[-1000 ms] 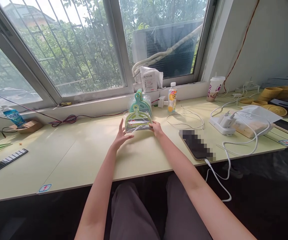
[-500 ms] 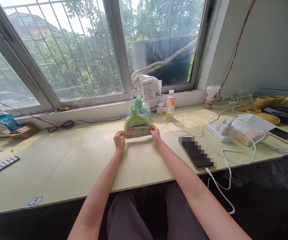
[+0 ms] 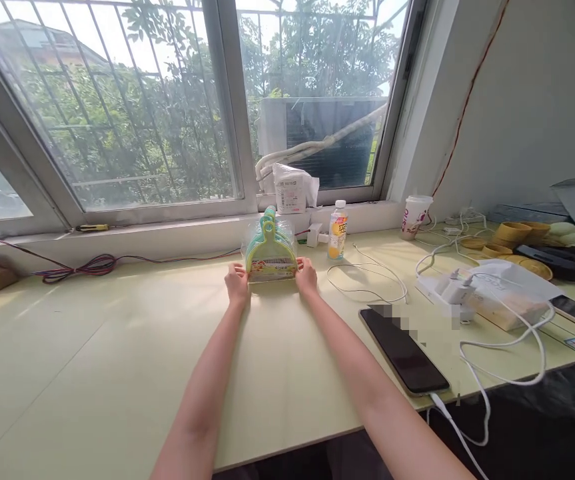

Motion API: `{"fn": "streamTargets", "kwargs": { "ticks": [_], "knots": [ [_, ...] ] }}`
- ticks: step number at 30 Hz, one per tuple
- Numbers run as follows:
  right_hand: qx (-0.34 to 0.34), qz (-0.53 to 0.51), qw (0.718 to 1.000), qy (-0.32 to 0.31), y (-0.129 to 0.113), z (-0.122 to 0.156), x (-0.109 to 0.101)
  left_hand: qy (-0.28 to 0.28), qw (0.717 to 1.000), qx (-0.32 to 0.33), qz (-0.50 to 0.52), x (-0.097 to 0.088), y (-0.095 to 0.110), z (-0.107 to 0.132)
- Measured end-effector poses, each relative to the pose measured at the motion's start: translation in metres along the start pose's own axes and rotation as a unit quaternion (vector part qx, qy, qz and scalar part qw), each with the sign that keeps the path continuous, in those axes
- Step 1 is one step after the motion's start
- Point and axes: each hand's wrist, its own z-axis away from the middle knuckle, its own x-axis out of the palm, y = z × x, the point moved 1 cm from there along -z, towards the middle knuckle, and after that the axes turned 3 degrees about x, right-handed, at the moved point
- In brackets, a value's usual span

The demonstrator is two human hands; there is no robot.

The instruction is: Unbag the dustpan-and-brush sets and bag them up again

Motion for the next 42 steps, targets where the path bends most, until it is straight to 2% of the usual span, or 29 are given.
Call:
{"fn": "streamTargets", "kwargs": {
  "ticks": [5,8,12,14,17,19,21,24,26,30,32,34,35,38,41,42],
  "knots": [
    [-0.008,0.074,0.997,0.009,-0.002,-0.013,0.014,-0.001,0.996,0.031,-0.080,0.015,-0.018,-0.021],
    [0.025,0.085,0.996,0.027,0.001,-0.020,0.020,0.000,0.992,0.020,-0.124,0.024,-0.026,-0.030],
    [0.077,0.097,0.992,-0.011,0.004,-0.023,0.024,-0.064,0.990,-0.030,-0.123,0.032,-0.031,-0.034],
    [0.091,0.108,0.990,-0.029,0.003,-0.022,0.022,-0.081,0.990,-0.035,-0.112,0.032,-0.029,-0.031],
    [0.133,0.108,0.985,-0.031,-0.002,-0.017,0.016,-0.056,0.992,-0.029,-0.106,0.024,-0.023,-0.017],
    [0.144,0.096,0.985,-0.029,-0.006,-0.012,0.010,-0.012,0.997,-0.021,-0.076,0.014,-0.017,-0.002],
    [0.118,0.087,0.989,-0.022,-0.011,-0.006,0.004,0.008,0.998,-0.010,-0.056,0.002,-0.011,0.019],
    [0.065,0.083,0.994,0.010,-0.021,0.010,-0.005,0.017,0.997,0.055,-0.057,-0.018,0.002,0.053],
    [0.056,0.077,0.995,0.020,-0.028,0.025,-0.011,0.012,0.995,0.078,-0.066,-0.029,0.011,0.075],
    [0.059,0.070,0.995,-0.027,-0.050,0.065,-0.027,-0.036,0.993,0.011,-0.116,-0.043,0.024,0.098],
    [0.073,0.072,0.992,-0.078,-0.064,0.092,-0.041,-0.077,0.986,-0.023,-0.147,-0.047,0.029,0.100],
    [0.051,0.077,0.983,-0.158,-0.078,0.129,-0.061,-0.112,0.977,-0.041,-0.176,-0.050,0.033,0.098],
    [0.025,0.079,0.979,-0.185,-0.084,0.153,-0.073,-0.124,0.973,-0.042,-0.188,-0.051,0.034,0.096],
    [-0.034,0.070,0.980,-0.183,-0.092,0.239,-0.113,-0.157,0.963,-0.014,-0.219,-0.051,0.036,0.090],
    [-0.035,0.045,0.962,-0.267,-0.084,0.326,-0.147,-0.200,0.946,0.005,-0.255,-0.049,0.034,0.085],
    [-0.033,0.046,0.960,-0.273,-0.081,0.349,-0.156,-0.211,0.941,0.005,-0.266,-0.048,0.033,0.084]
  ]
}}
